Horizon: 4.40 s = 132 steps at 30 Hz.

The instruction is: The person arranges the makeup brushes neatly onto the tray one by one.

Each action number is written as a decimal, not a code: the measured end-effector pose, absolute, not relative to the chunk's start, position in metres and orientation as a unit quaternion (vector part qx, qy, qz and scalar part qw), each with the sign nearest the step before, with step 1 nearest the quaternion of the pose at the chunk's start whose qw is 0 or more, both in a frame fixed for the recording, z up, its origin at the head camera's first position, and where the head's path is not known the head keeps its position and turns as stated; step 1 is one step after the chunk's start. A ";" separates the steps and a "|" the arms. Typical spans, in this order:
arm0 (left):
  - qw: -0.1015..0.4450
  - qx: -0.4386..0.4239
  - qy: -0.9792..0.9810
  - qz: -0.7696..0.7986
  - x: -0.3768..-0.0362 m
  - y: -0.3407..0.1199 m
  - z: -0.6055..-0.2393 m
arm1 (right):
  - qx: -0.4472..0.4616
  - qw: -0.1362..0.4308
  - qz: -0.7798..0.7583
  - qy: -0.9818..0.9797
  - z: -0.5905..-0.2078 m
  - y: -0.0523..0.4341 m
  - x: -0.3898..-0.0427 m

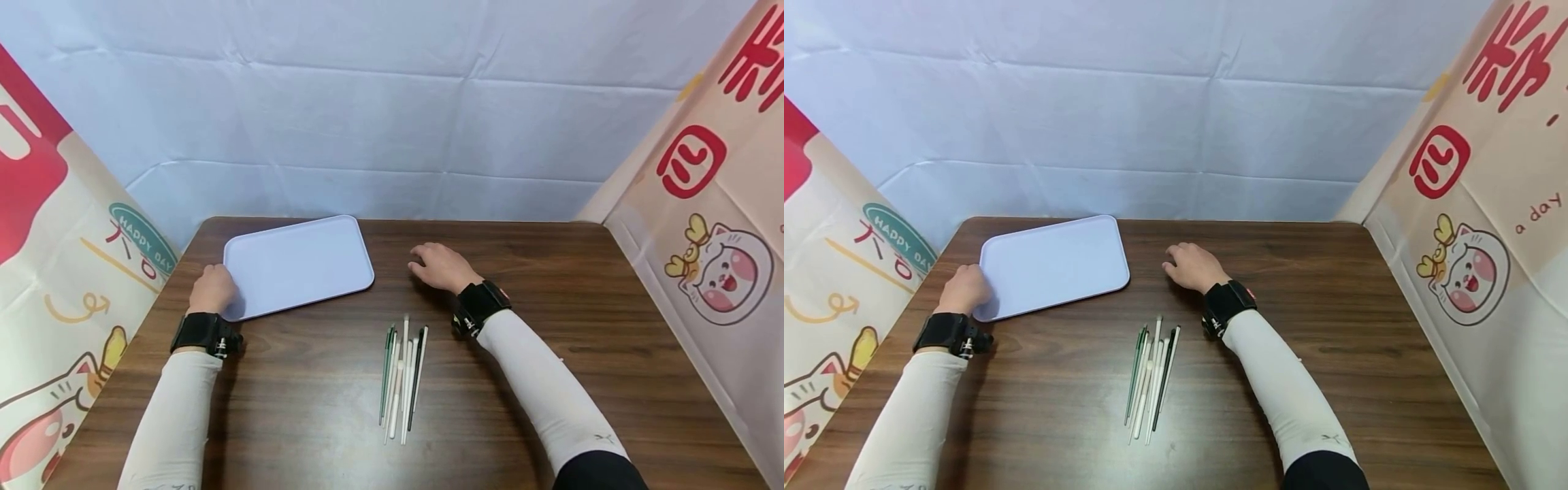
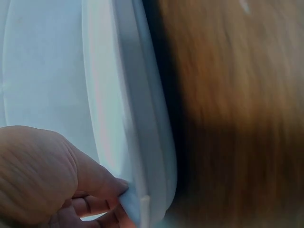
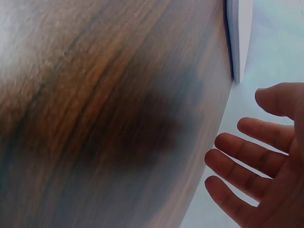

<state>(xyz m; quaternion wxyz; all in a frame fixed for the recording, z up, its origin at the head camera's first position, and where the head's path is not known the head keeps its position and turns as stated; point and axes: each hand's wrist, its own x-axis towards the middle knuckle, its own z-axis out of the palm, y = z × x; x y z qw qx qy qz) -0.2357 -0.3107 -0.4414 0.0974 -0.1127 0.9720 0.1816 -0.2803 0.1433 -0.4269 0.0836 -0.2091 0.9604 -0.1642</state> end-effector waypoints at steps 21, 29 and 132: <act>0.098 -0.055 0.976 0.186 -0.262 -0.222 -0.444 | -0.186 0.120 -0.151 0.963 -0.431 0.152 -0.287; 0.096 -0.046 0.978 0.181 -0.263 -0.207 -0.442 | -0.154 0.153 -0.098 0.971 -0.435 0.148 -0.297; 0.193 0.010 0.947 0.257 -0.293 -0.145 -0.450 | -0.157 0.175 -0.145 0.961 -0.432 0.139 -0.122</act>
